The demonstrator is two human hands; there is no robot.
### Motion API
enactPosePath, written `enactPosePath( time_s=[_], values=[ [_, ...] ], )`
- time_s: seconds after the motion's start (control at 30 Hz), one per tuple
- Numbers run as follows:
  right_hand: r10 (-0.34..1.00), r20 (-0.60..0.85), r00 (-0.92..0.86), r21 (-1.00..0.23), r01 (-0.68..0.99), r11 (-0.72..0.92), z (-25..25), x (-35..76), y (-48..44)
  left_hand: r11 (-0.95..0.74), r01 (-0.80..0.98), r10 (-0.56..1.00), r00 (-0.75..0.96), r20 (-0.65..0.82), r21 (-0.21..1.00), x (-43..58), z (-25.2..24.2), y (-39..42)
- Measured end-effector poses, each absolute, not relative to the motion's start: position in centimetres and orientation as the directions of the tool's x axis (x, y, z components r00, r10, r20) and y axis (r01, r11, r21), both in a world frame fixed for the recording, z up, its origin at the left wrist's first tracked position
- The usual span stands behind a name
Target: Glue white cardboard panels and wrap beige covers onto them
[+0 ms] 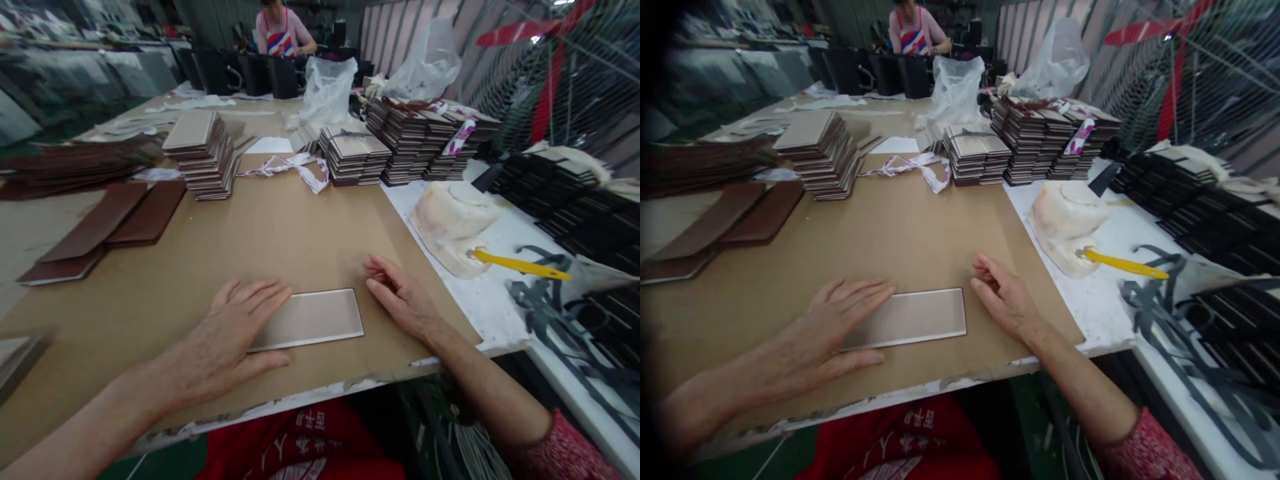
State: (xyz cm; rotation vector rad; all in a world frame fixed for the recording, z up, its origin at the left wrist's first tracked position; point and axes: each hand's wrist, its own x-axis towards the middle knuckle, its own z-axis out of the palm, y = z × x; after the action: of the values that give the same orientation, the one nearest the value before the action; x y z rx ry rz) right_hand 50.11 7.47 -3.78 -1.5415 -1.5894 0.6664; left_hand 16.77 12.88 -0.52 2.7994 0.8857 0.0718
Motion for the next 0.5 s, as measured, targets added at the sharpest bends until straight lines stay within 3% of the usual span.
enactPosePath(
  time_s=[0.33, 0.5],
  values=[
    [0.947, 0.322, 0.007, -0.820, 0.501, 0.276, -4.4, 51.0, 6.8, -0.782, 0.568, 0.552, 0.822, -0.137, 0.256, 19.4, -0.8, 13.5],
    [0.977, 0.213, 0.032, -0.904, 0.385, 0.184, -4.4, 50.7, 6.8, -0.765, 0.574, 0.556, 0.817, -0.149, 0.291, 20.4, -0.5, 13.7]
  ],
)
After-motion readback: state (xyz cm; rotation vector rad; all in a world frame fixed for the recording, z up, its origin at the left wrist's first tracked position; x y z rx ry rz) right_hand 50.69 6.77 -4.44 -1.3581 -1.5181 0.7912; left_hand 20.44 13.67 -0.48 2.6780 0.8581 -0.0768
